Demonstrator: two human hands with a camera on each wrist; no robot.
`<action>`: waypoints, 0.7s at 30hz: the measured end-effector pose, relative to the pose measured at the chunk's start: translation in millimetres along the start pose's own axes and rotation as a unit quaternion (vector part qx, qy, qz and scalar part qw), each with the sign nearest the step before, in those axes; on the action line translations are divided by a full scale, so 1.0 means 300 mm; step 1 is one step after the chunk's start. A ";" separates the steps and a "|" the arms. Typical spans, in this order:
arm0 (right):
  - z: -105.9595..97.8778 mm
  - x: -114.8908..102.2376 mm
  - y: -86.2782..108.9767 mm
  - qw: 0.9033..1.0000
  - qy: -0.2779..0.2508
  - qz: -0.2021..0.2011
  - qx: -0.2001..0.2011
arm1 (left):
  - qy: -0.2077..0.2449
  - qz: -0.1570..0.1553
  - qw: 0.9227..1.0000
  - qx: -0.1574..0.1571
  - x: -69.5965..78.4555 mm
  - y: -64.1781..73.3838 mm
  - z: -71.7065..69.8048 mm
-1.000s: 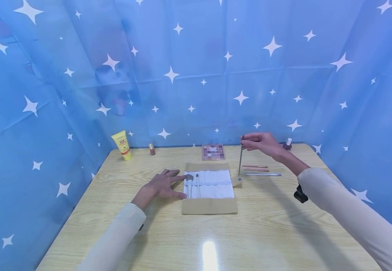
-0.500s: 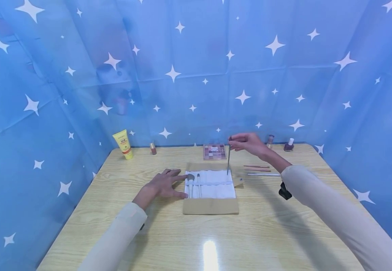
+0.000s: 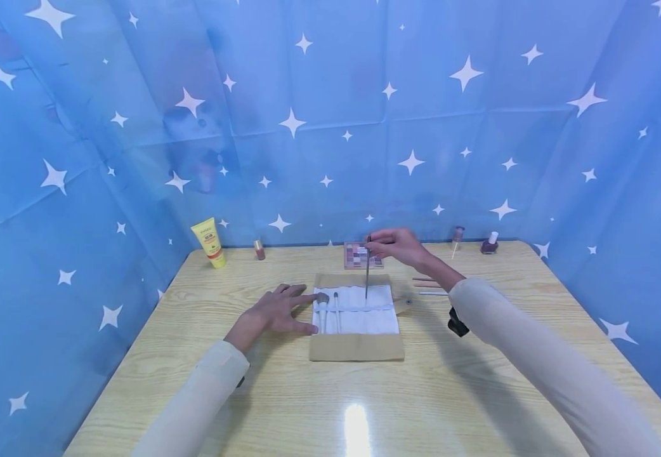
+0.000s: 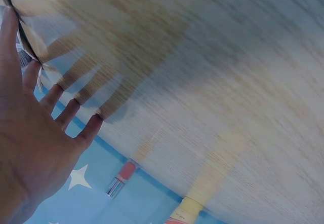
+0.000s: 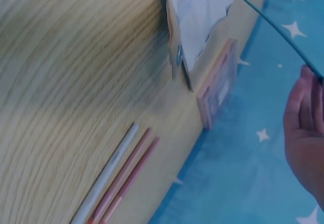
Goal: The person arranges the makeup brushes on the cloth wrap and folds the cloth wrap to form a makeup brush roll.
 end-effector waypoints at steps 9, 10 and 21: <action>0.062 0.024 -0.028 1.000 -0.020 -0.004 -0.002 | 0.002 -0.001 1.000 -0.001 -0.002 -0.003 0.001; 0.068 0.028 -0.031 1.000 -0.022 -0.005 -0.003 | 0.003 -0.001 1.000 -0.001 -0.001 -0.004 0.001; 0.137 0.053 -0.058 1.000 -0.026 -0.007 0.004 | -0.001 0.002 1.000 0.004 -0.001 -0.006 0.002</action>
Point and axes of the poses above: each hand's wrist, its own y-axis away from the middle knuckle, its own z-axis out of the palm, x = y × z, the point moved 7 cm from there along -y, towards the middle knuckle, and after that the axes turned 15 degrees about -z, right-handed, at the moved point
